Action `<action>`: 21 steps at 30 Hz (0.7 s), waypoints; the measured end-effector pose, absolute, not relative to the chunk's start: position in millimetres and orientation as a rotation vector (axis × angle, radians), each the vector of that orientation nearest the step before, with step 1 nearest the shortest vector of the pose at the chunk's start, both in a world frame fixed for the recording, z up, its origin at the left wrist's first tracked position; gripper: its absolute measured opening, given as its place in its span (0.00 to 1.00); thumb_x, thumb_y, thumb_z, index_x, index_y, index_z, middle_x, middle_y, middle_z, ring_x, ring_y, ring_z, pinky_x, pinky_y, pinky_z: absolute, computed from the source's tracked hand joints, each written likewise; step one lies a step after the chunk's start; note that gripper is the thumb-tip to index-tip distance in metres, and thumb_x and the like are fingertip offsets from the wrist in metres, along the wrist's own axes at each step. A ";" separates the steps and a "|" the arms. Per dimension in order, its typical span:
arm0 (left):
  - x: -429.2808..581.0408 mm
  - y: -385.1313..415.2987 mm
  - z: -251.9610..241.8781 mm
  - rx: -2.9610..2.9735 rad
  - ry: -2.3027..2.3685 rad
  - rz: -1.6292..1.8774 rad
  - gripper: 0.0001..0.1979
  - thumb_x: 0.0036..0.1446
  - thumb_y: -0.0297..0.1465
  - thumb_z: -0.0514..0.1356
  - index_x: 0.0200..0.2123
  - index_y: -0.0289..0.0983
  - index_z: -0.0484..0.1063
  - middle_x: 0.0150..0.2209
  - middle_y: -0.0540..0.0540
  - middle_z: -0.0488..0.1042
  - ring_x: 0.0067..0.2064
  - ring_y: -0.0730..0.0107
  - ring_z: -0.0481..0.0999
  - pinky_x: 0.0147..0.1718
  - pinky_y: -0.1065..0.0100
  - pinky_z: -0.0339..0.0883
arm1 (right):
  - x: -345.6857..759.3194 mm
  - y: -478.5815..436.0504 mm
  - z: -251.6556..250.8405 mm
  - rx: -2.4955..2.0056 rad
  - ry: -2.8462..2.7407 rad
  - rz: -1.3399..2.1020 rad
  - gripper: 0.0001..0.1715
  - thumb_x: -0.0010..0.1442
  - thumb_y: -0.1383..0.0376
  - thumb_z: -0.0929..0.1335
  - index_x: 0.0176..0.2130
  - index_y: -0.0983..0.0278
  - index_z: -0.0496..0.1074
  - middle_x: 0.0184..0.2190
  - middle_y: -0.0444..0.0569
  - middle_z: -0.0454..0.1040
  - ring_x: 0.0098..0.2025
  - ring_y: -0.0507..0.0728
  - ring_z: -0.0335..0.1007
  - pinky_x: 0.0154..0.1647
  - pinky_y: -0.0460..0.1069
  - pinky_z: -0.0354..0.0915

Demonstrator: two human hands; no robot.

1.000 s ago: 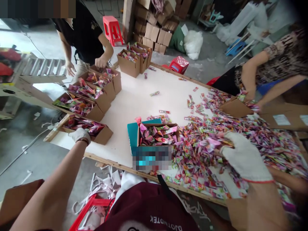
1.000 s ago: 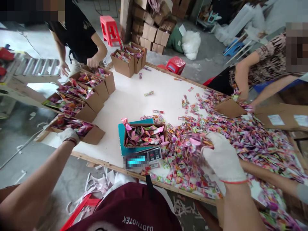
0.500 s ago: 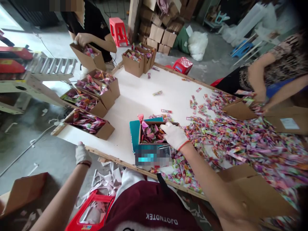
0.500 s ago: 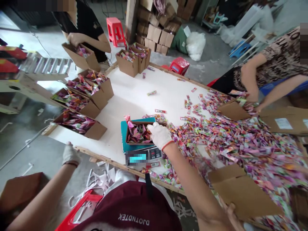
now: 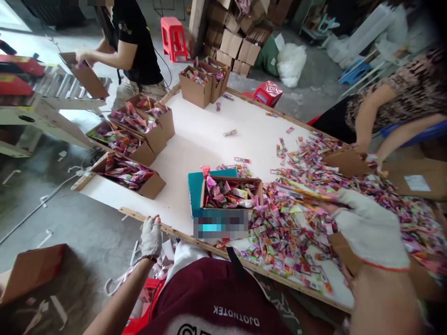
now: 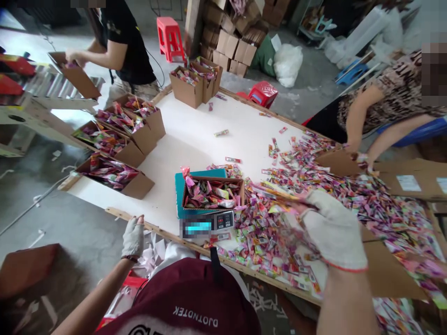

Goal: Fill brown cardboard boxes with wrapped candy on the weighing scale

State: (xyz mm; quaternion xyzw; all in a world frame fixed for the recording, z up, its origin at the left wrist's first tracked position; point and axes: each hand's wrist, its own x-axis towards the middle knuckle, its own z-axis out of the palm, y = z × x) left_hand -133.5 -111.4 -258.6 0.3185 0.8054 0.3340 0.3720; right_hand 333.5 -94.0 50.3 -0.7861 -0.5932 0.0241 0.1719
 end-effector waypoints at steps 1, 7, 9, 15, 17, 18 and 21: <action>-128.0 -106.3 -257.2 0.819 2.045 0.864 0.15 0.61 0.42 0.54 0.41 0.39 0.73 0.54 0.41 0.72 0.65 0.54 0.64 0.68 0.59 0.51 | 346.8 -102.6 50.8 -2.293 -1.686 0.019 0.05 0.60 0.59 0.67 0.37 0.48 0.73 0.33 0.46 0.77 0.38 0.66 0.75 0.38 0.61 0.69; -111.8 -83.1 -240.7 0.805 1.938 0.875 0.17 0.62 0.42 0.56 0.45 0.38 0.77 0.60 0.40 0.70 0.54 0.57 0.74 0.62 0.58 0.62 | 384.6 -119.2 14.7 -2.526 -1.872 0.126 0.12 0.57 0.61 0.68 0.43 0.55 0.74 0.46 0.62 0.77 0.49 0.73 0.75 0.44 0.64 0.69; -110.4 -78.9 -233.3 0.795 1.915 0.879 0.18 0.62 0.42 0.56 0.46 0.38 0.77 0.60 0.41 0.70 0.48 0.60 0.76 0.59 0.58 0.65 | 367.4 -111.1 6.1 -2.490 -1.873 0.222 0.19 0.60 0.57 0.68 0.50 0.57 0.73 0.50 0.61 0.77 0.52 0.72 0.75 0.48 0.64 0.69; -99.9 -54.4 -213.1 0.802 1.820 0.967 0.21 0.62 0.44 0.56 0.50 0.35 0.75 0.59 0.38 0.72 0.53 0.59 0.74 0.57 0.59 0.67 | 278.9 -62.4 8.6 -2.087 -2.136 0.385 0.15 0.65 0.61 0.63 0.47 0.61 0.74 0.46 0.52 0.79 0.49 0.61 0.75 0.52 0.55 0.69; -91.5 -36.0 -202.1 0.831 1.753 1.024 0.23 0.63 0.45 0.56 0.51 0.36 0.75 0.57 0.39 0.73 0.55 0.59 0.74 0.56 0.61 0.68 | 256.9 -48.0 11.3 -1.982 -2.192 0.389 0.14 0.65 0.63 0.63 0.46 0.62 0.75 0.45 0.53 0.79 0.49 0.61 0.75 0.52 0.54 0.68; -86.3 -25.1 -194.7 0.857 1.707 1.057 0.23 0.62 0.46 0.57 0.52 0.36 0.75 0.56 0.39 0.74 0.55 0.59 0.74 0.55 0.61 0.68 | 248.8 -42.7 12.5 -1.934 -2.202 0.407 0.14 0.65 0.63 0.63 0.46 0.61 0.75 0.45 0.52 0.79 0.48 0.60 0.75 0.52 0.53 0.68; -69.0 10.5 -165.9 0.974 1.563 1.148 0.26 0.60 0.47 0.59 0.53 0.34 0.75 0.52 0.37 0.76 0.53 0.58 0.75 0.53 0.61 0.69 | 235.5 -35.6 14.3 -1.840 -2.178 0.467 0.14 0.65 0.63 0.64 0.47 0.60 0.76 0.46 0.50 0.79 0.48 0.59 0.75 0.52 0.52 0.68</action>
